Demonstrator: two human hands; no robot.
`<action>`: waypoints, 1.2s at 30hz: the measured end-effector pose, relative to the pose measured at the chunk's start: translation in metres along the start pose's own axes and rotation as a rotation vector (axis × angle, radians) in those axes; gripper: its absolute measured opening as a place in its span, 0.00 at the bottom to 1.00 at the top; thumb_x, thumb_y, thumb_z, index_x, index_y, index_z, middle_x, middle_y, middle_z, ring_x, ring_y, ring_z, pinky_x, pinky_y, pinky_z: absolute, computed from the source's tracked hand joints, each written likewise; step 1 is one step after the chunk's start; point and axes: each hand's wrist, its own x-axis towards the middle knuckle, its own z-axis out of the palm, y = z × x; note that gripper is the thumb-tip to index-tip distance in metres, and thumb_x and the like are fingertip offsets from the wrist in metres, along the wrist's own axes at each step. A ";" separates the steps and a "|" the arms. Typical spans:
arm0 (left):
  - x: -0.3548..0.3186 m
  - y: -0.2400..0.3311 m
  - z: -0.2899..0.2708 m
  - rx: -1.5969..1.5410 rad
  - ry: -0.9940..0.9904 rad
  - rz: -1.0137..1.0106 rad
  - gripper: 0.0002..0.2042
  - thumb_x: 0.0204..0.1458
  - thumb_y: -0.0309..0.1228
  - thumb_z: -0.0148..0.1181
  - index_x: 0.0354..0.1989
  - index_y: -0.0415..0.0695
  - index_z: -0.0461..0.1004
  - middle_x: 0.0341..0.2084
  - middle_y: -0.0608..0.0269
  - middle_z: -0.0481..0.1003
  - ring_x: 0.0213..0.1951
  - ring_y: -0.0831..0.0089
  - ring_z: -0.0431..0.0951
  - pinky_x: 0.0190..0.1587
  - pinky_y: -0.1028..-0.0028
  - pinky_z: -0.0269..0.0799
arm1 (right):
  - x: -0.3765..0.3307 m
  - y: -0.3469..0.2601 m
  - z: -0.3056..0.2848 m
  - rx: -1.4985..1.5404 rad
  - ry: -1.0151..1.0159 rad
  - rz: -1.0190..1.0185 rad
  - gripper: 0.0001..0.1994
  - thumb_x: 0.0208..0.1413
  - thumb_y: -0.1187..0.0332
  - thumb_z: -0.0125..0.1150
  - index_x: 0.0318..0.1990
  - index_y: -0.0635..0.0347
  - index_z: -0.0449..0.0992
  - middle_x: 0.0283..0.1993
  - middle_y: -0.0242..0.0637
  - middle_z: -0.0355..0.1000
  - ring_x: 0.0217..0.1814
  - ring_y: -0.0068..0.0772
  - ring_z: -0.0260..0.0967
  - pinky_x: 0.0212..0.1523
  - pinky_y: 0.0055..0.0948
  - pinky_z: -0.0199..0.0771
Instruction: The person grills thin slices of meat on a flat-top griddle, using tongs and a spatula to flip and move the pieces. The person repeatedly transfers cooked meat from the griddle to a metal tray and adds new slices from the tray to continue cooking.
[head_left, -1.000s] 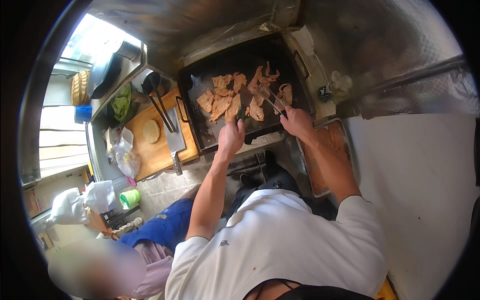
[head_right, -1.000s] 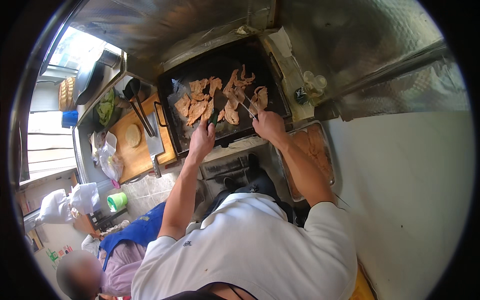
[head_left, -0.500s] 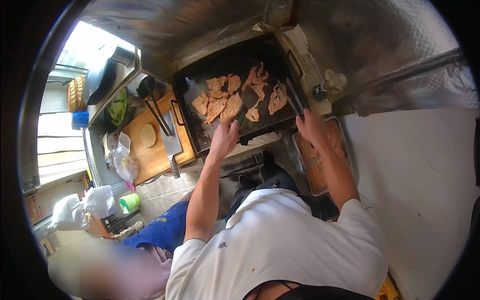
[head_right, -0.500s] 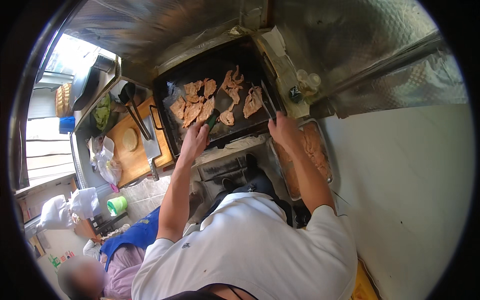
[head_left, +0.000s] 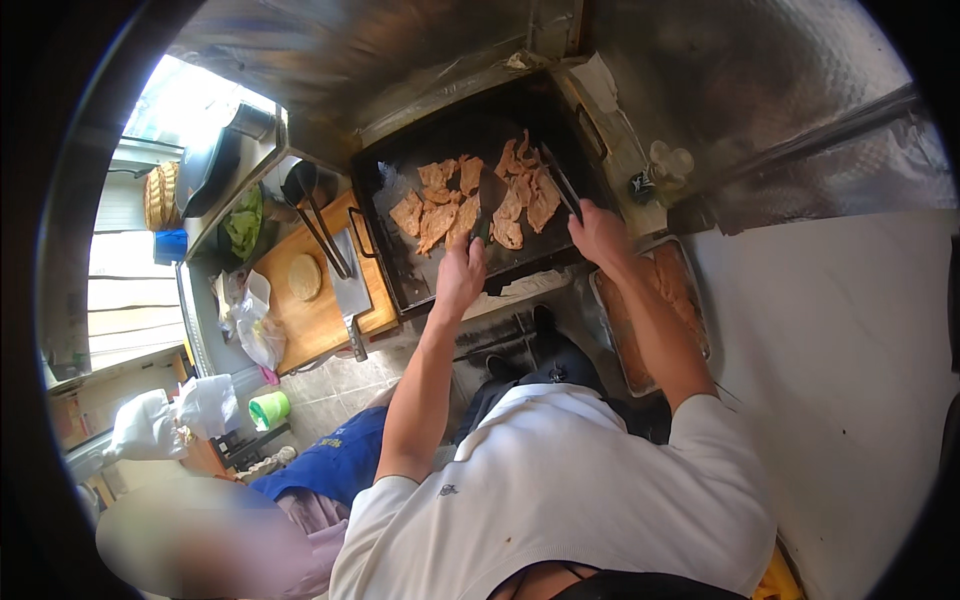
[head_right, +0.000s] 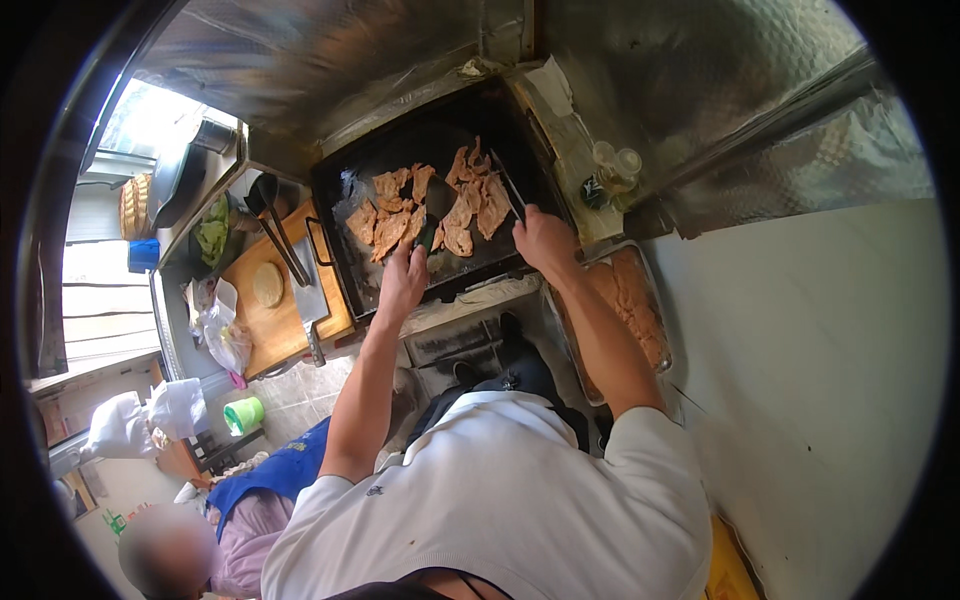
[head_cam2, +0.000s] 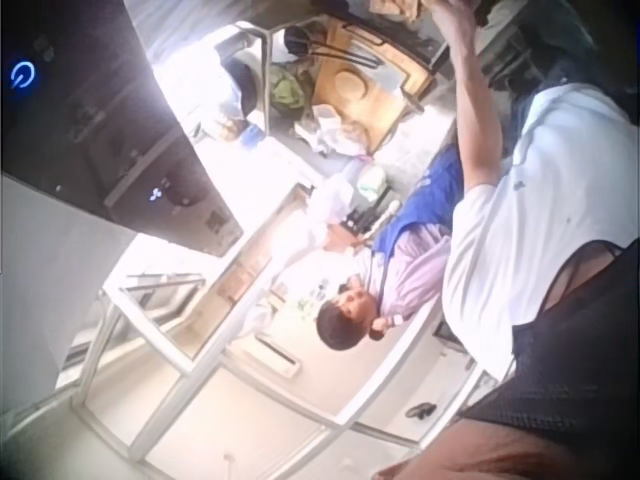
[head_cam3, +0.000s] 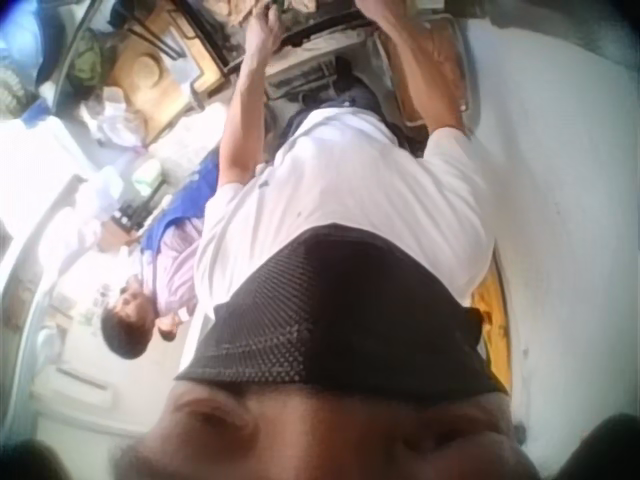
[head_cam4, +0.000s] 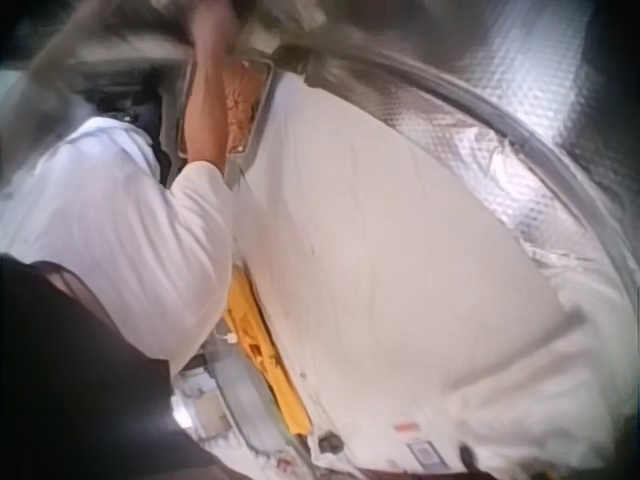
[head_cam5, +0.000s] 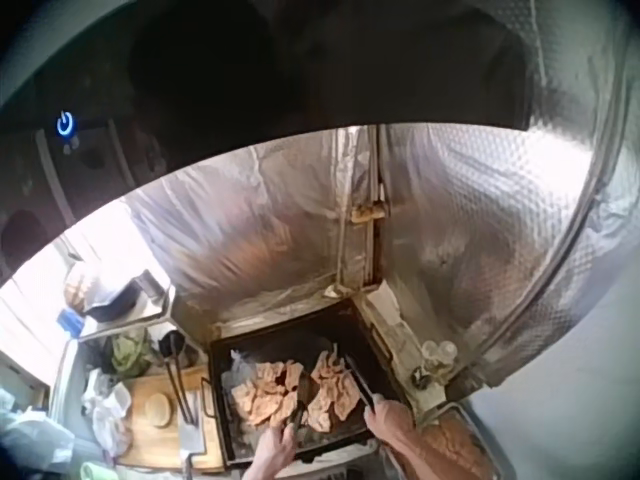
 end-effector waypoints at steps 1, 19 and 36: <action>0.007 -0.003 0.000 -0.014 -0.012 -0.010 0.20 0.66 0.40 0.48 0.54 0.34 0.73 0.30 0.39 0.78 0.38 0.41 0.80 0.41 0.54 0.72 | 0.010 -0.004 0.000 0.002 -0.036 0.028 0.17 0.63 0.57 0.55 0.44 0.66 0.72 0.33 0.60 0.77 0.38 0.65 0.76 0.40 0.58 0.76; -0.040 -0.035 -0.014 -0.367 0.021 -0.134 0.20 0.67 0.41 0.51 0.60 0.39 0.71 0.20 0.62 0.72 0.23 0.71 0.76 0.25 0.71 0.70 | -0.051 -0.018 0.011 0.020 -0.131 -0.127 0.15 0.63 0.60 0.56 0.43 0.66 0.73 0.31 0.55 0.77 0.34 0.61 0.77 0.37 0.55 0.77; -0.026 -0.065 -0.073 0.594 0.219 0.027 0.24 0.55 0.34 0.61 0.63 0.58 0.75 0.38 0.50 0.75 0.40 0.48 0.79 0.43 0.56 0.75 | -0.079 -0.010 0.005 0.065 -0.194 -0.014 0.24 0.62 0.51 0.56 0.51 0.66 0.71 0.38 0.59 0.78 0.41 0.65 0.77 0.42 0.56 0.76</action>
